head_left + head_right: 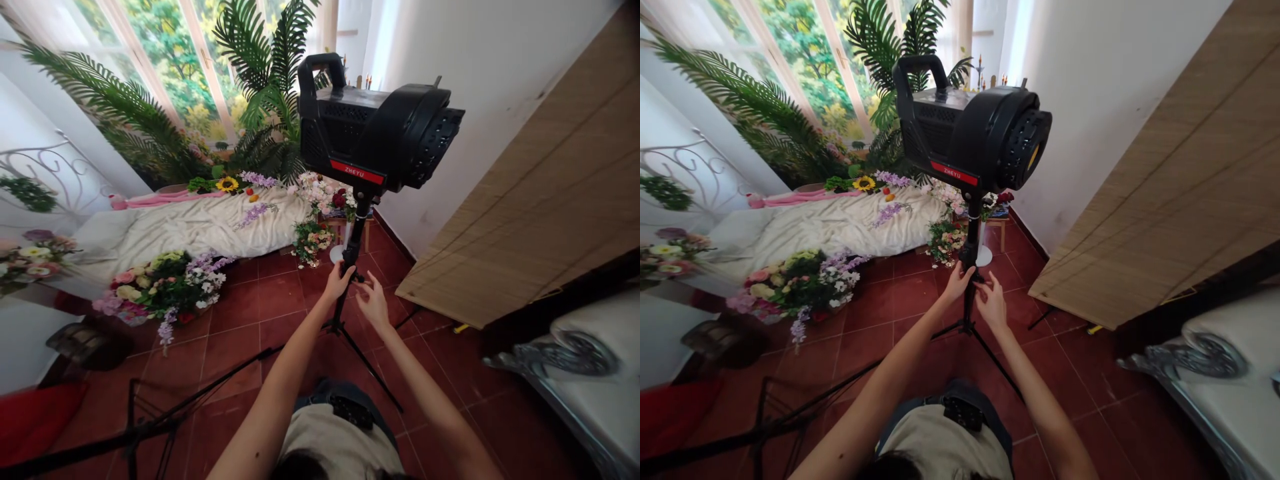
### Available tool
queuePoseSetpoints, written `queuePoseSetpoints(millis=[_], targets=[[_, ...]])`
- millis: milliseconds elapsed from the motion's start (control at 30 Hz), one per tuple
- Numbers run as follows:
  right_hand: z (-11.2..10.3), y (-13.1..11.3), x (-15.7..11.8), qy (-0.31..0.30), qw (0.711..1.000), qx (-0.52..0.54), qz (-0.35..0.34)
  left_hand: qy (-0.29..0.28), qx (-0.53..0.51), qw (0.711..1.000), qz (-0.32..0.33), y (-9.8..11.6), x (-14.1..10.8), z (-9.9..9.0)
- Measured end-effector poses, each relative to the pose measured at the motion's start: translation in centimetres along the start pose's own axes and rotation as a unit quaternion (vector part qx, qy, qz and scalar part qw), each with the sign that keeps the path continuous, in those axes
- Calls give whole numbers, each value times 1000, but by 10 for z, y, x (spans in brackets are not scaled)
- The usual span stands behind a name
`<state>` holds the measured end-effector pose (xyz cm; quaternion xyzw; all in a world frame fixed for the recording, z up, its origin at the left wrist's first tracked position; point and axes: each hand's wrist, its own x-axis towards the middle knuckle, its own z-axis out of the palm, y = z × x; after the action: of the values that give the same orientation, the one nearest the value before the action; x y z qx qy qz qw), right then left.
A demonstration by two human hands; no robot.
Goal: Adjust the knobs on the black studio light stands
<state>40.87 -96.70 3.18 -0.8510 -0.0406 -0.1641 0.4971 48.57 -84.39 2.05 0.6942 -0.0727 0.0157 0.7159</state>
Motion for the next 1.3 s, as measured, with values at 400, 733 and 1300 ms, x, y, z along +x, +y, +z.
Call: queuePoseSetpoints(millis=[400,733,1300], targets=[[0,-20,18,40,987,152,-24,-13,-24,999,34,-6,2,0],[19,-43,108,-41,989,133,-41,-6,1,999,47,-24,11,-1],[4,-76,128,-42,981,171,-78,-21,19,999,35,8,0,-8]])
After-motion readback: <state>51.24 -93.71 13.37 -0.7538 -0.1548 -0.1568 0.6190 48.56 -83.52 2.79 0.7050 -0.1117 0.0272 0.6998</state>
